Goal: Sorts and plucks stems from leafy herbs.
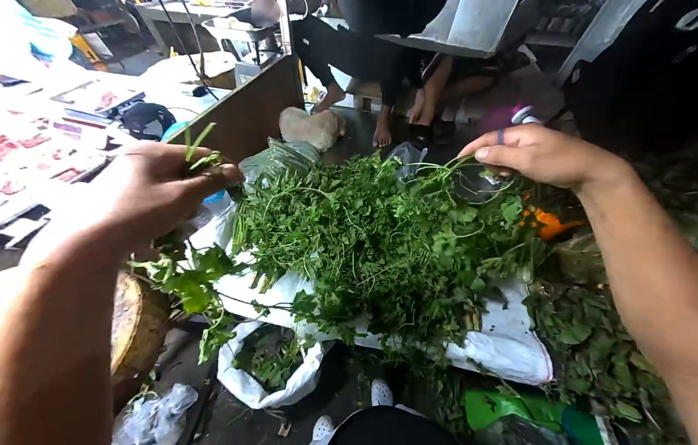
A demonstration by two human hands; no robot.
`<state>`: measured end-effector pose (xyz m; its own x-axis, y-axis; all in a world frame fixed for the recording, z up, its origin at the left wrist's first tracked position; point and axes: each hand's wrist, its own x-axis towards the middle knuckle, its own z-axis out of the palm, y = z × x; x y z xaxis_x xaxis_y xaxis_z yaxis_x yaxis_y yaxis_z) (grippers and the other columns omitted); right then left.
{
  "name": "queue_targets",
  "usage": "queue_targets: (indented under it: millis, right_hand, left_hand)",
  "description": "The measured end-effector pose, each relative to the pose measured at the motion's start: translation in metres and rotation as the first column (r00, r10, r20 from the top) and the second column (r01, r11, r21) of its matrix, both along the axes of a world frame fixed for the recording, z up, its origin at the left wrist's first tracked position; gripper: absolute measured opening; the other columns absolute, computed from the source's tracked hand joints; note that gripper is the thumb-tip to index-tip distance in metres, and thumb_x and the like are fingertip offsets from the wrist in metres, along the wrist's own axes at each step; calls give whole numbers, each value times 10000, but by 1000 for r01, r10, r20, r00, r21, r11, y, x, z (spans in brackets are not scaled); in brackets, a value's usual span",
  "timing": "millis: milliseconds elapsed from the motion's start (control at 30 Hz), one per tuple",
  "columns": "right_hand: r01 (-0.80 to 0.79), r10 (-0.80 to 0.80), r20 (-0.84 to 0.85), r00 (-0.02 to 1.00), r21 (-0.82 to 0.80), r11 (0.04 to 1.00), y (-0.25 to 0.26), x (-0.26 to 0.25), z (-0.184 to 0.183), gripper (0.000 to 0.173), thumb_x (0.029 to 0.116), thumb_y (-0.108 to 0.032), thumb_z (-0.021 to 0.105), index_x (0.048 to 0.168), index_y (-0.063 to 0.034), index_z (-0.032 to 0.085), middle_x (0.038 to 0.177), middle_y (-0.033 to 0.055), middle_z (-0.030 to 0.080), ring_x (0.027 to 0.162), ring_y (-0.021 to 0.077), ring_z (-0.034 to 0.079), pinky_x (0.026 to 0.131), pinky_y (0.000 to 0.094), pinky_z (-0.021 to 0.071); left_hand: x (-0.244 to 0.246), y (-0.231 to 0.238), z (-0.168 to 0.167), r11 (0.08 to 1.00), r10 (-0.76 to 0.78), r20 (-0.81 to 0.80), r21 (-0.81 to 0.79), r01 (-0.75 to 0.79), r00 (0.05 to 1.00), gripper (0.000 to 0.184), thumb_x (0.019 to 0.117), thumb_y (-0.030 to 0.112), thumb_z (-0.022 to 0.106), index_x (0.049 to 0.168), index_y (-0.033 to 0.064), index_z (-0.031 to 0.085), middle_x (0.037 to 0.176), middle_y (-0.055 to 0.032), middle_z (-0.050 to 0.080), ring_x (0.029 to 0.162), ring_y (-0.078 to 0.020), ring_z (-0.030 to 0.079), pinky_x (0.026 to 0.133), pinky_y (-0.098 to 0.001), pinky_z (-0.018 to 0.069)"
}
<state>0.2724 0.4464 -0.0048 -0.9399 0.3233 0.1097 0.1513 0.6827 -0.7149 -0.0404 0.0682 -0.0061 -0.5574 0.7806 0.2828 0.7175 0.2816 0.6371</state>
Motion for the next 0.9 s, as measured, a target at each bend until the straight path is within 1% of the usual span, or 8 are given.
queue_targets:
  millis: [233, 400, 467, 567, 600, 700, 833, 900]
  right_hand:
    - [25, -33, 126, 991, 64, 998, -22, -24, -22, 278, 1091, -250, 498, 1097, -117, 742, 669, -40, 566, 510, 29, 450, 495, 211, 401]
    - [-7, 4, 61, 998, 37, 999, -35, -26, -28, 271, 1077, -293, 531, 1043, -129, 744, 660, -58, 571, 504, 12, 450, 480, 195, 386]
    - [-62, 62, 14, 998, 14, 998, -39, -25, -30, 241, 1047, -309, 581, 1009, -136, 745, 698, -81, 617, 555, -18, 504, 512, 176, 417]
    - [-103, 104, 86, 991, -19, 995, -48, -20, -31, 246, 939, -310, 728, 1098, -124, 747, 862, -55, 726, 716, -3, 641, 648, 199, 543]
    - [-95, 95, 134, 986, -9, 995, -49, -19, -31, 257, 934, -296, 748, 1118, -117, 750, 923, -33, 743, 798, 24, 673, 734, 237, 569]
    - [-58, 52, 72, 996, 75, 995, -48, -19, -42, 202, 1028, -270, 625, 1026, -104, 741, 870, -15, 688, 768, 46, 620, 730, 284, 518]
    - [-8, -3, -328, 945, -31, 1000, -56, -41, -57, 239, 1069, -210, 527, 1077, -61, 713, 891, -34, 694, 801, -24, 629, 772, 193, 535]
    - [11, -41, -446, 894, -70, 997, -63, -61, -61, 246, 1075, -202, 500, 1080, -47, 690, 870, -18, 663, 786, -2, 611, 752, 215, 525]
  left_hand:
    - [75, 85, 1, 970, -234, -116, -92, 224, 965, 244, 995, 312, 673, 809, 156, 658, 610, 41, 530, 518, -77, 480, 497, -319, 406]
    - [104, 152, -23, 868, -484, -185, -226, 442, 855, 478, 881, 560, 743, 1047, 112, 734, 792, -58, 674, 717, -223, 650, 664, -500, 543]
    - [112, 172, -24, 816, -535, -168, -355, 455, 828, 446, 887, 540, 744, 1075, 136, 746, 900, -83, 719, 855, -271, 695, 755, -565, 554]
    - [107, 187, -31, 736, -628, -109, -404, 543, 771, 282, 961, 326, 702, 856, 64, 700, 777, -85, 647, 746, -245, 632, 681, -494, 508]
    - [103, 188, -34, 731, -644, -86, -361, 579, 760, 284, 971, 290, 691, 812, 54, 684, 724, -67, 618, 684, -208, 601, 640, -445, 493]
    - [96, 184, -40, 775, -626, -44, -149, 615, 778, 311, 1003, 274, 650, 770, 68, 634, 663, -2, 535, 601, -94, 506, 578, -311, 424]
    - [99, 186, -47, 847, -504, 43, 217, 485, 862, 260, 1047, 249, 529, 995, 81, 720, 1078, -28, 592, 1011, -83, 579, 892, -281, 497]
    - [99, 192, -52, 852, -430, 134, 388, 352, 893, 308, 1077, 265, 468, 1083, 55, 693, 1116, -37, 607, 1029, -83, 604, 913, -290, 522]
